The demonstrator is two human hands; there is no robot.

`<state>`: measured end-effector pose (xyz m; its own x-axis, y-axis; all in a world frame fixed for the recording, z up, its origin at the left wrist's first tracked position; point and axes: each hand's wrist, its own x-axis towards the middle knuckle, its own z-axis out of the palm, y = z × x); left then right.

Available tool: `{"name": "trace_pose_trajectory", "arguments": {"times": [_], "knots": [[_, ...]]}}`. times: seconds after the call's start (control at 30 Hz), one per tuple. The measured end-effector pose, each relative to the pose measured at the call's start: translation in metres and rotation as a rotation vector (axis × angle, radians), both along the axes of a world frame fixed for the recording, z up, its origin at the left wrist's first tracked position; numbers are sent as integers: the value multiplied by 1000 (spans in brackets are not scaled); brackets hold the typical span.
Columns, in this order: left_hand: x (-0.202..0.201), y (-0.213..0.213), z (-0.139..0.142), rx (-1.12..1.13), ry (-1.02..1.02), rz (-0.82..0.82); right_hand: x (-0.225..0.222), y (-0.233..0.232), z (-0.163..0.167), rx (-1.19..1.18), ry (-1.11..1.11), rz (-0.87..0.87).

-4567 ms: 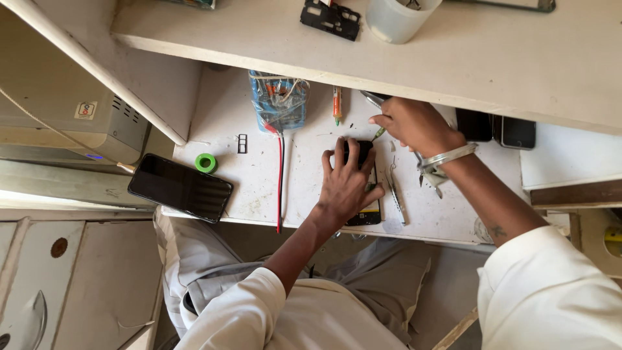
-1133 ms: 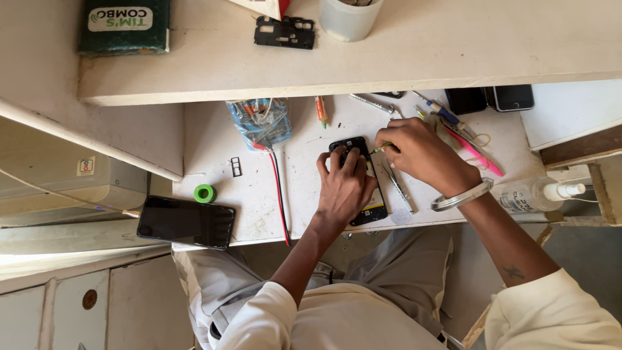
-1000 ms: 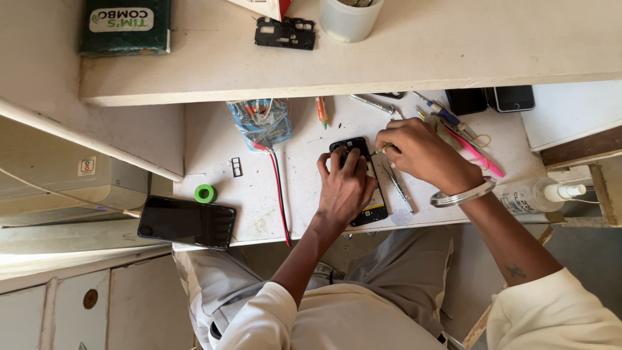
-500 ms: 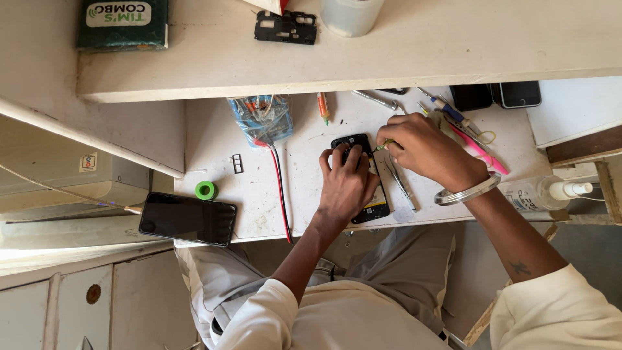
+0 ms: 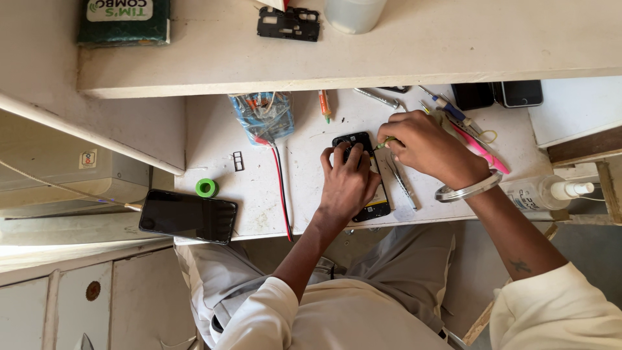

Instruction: The person works on a disassembled smartphone at a repair workbench, holding the phone steady with one hand while using a screwdriver and small pry tools with the other to work around the camera module and internal components. They reposition the phone and pick up different tools as they continue the repair.

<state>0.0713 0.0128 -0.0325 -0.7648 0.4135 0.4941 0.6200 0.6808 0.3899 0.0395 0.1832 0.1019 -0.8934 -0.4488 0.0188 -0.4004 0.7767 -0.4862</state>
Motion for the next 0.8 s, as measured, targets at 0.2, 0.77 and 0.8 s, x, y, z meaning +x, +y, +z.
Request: {"name": "trace_pose_trajectory", "arguments": {"times": [0.2, 0.77, 0.8], "knots": [[-2, 0, 0, 18, 17, 0, -1, 0, 0, -10, 26, 7], [-5, 2, -5, -3, 23, -4, -8, -10, 5, 44, 51, 53], [-6, 2, -6, -8, 32, 0, -9, -13, 6, 59, 70, 67]]}}
